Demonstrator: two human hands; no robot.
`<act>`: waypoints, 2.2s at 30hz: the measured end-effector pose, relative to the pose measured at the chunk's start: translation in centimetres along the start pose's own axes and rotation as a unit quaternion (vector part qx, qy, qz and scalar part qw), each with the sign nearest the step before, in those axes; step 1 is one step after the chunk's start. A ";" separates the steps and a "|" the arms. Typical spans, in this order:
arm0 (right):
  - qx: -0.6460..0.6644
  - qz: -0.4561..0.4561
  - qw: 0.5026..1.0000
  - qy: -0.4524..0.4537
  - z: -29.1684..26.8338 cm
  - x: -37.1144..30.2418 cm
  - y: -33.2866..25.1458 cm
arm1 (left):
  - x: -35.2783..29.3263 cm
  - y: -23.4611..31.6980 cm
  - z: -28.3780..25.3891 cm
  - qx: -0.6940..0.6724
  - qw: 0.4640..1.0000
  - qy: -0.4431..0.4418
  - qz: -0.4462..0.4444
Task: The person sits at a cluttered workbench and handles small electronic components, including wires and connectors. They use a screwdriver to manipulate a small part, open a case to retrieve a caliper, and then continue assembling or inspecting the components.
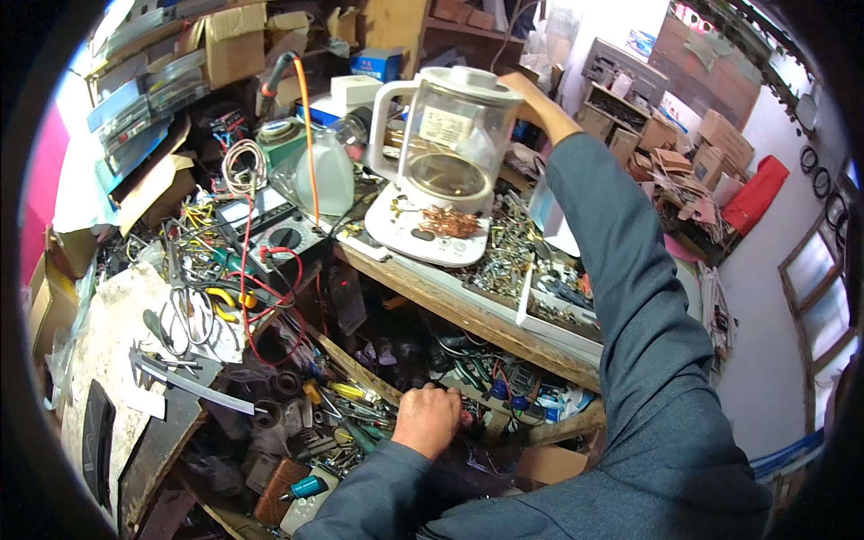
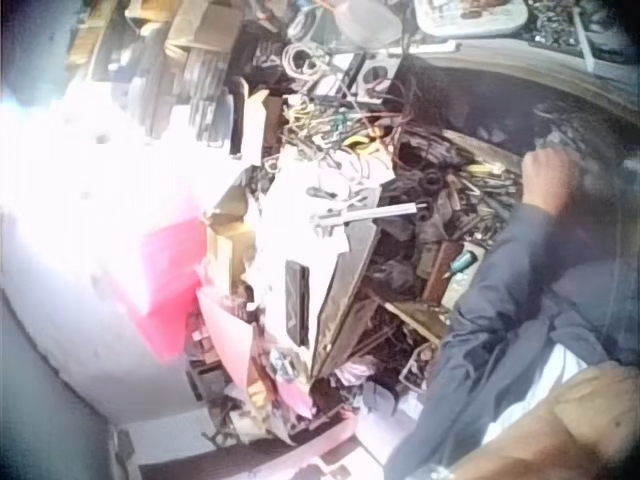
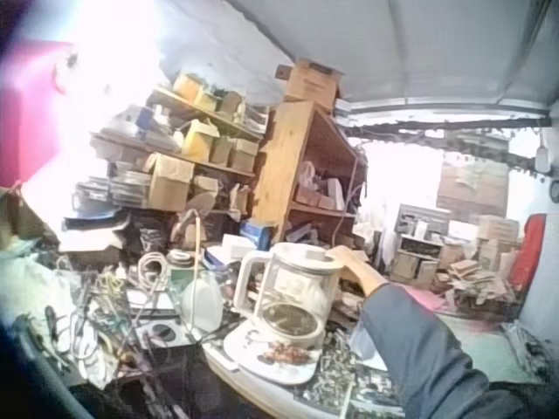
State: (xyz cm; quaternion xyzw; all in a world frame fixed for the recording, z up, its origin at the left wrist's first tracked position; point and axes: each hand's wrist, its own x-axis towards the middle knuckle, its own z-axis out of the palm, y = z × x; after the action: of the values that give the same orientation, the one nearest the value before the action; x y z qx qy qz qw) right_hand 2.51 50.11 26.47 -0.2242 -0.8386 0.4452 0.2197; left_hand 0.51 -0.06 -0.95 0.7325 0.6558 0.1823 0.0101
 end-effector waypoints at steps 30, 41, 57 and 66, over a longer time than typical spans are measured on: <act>-0.530 0.068 0.843 -0.055 12.4 -30.2 -7.3 | 0.2 0.1 -0.1 0.007 1.000 0.008 -0.001; -0.516 -0.002 0.856 0.034 10.4 -31.5 -6.3 | 0.2 0.0 -0.4 0.002 1.000 -0.028 0.007; -0.414 0.001 0.908 -0.062 11.8 -31.1 -7.3 | 0.3 0.3 -1.0 0.010 0.999 -0.051 0.010; -0.460 -0.015 0.888 0.002 11.6 -31.1 -6.0 | 0.2 0.0 -0.4 0.034 0.997 -0.065 0.004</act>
State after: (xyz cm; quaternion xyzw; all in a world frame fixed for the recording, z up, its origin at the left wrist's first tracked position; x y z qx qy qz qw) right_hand 19.79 21.78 20.41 -0.2885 -0.9523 0.0057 0.0997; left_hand 0.47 0.07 -0.54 0.7454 0.6566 0.1119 0.0268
